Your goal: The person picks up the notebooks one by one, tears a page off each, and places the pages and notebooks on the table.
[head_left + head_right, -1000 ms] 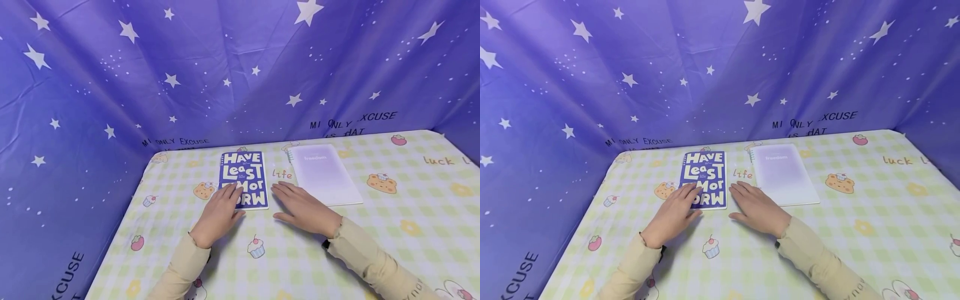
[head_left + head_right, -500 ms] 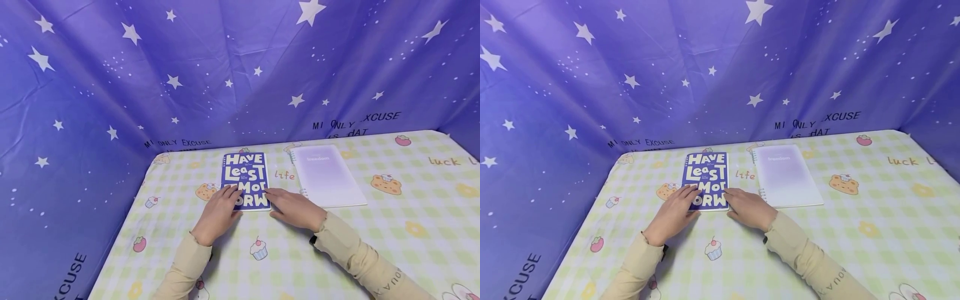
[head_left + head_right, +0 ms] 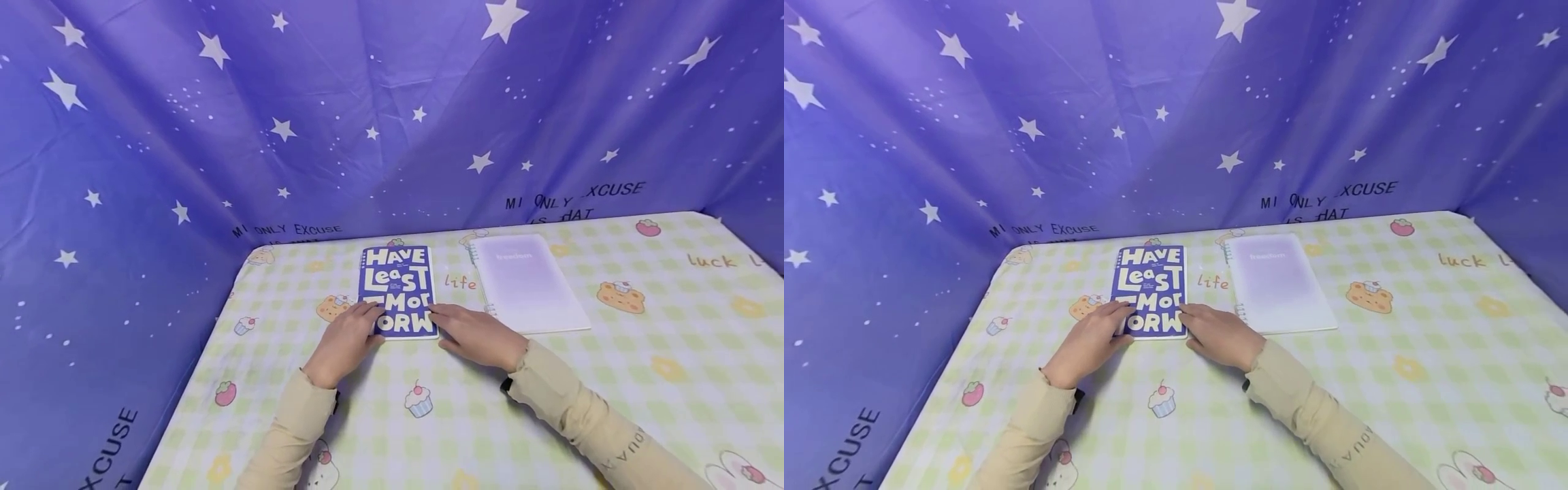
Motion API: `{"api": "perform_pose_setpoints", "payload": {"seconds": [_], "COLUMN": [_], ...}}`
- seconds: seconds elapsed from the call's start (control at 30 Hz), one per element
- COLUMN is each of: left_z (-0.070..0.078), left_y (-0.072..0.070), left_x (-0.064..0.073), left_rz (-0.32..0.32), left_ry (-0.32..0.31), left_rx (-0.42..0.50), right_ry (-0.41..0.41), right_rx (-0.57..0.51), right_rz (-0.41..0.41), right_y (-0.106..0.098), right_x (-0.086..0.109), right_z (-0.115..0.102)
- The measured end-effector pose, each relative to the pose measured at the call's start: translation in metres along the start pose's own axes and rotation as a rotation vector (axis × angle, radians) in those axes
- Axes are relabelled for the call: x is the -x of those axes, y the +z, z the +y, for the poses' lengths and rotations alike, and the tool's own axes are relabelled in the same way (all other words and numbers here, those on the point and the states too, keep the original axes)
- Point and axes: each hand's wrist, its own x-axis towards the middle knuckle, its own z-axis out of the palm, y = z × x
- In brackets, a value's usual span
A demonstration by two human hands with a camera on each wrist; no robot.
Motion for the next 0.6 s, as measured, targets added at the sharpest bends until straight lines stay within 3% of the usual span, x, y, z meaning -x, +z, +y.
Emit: {"api": "perform_pose_setpoints", "payload": {"seconds": [0.3, 0.6], "left_z": [-0.007, -0.015], "left_y": [-0.004, -0.004], "left_x": [0.001, 0.001], "left_rz": [-0.037, -0.037], "left_ry": [-0.086, -0.108], "left_rx": [0.080, 0.173], "right_ry": [0.011, -0.007], "right_rx": [-0.033, -0.038], "right_rz": [-0.024, -0.008], "right_y": [-0.001, 0.001], "right_x": [0.000, 0.001], "right_z": [-0.001, 0.002]}}
